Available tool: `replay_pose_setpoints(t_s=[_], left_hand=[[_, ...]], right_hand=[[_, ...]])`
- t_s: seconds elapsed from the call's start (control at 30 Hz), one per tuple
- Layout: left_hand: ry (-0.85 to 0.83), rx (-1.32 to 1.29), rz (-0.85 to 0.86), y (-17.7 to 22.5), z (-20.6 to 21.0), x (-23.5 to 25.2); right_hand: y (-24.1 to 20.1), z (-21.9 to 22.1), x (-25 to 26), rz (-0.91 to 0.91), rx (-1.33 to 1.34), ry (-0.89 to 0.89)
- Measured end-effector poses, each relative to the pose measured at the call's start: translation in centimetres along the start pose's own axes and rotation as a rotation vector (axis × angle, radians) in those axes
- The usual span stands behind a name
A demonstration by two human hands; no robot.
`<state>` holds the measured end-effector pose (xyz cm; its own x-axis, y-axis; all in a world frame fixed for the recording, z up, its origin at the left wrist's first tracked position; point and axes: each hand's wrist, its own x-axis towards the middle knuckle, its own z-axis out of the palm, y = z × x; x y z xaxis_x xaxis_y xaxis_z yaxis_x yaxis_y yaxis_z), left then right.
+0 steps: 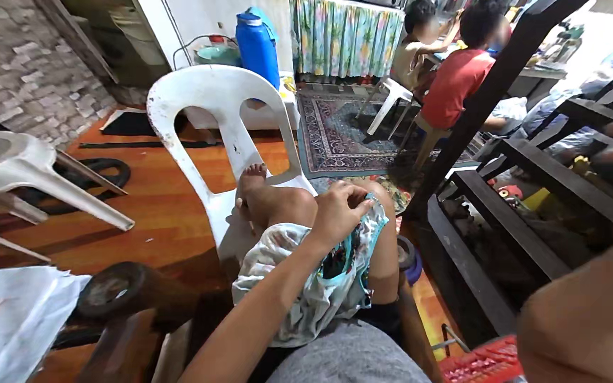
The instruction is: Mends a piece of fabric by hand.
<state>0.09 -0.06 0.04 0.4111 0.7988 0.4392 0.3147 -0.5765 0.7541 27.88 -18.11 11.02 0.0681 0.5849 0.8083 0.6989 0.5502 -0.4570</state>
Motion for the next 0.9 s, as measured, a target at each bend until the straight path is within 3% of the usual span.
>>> replay_pose_setpoints(t_s=[0.07,0.13,0.27,0.47,0.9], left_hand=[[0.024,0.008,0.011,0.0,0.1,-0.1],[0.055,0.022,0.016,-0.1,0.4,-0.2],[0.100,0.057,0.065,-0.2,0.9,-0.6],[0.144,0.087,0.126,-0.5,1.1,-0.9],[0.145,0.070,0.128,-0.7,1.2,-0.9]], right_hand=[[-1.9,7.1,0.9,-0.048,0.108,-0.020],[-0.7,11.8,-1.0,0.032,0.121,-0.109],[2.4,16.8,-3.5,0.166,0.014,-0.242],[2.4,18.4,-3.3,0.108,-0.197,-0.313],[1.7,18.1,-2.4,0.130,-0.235,-0.423]])
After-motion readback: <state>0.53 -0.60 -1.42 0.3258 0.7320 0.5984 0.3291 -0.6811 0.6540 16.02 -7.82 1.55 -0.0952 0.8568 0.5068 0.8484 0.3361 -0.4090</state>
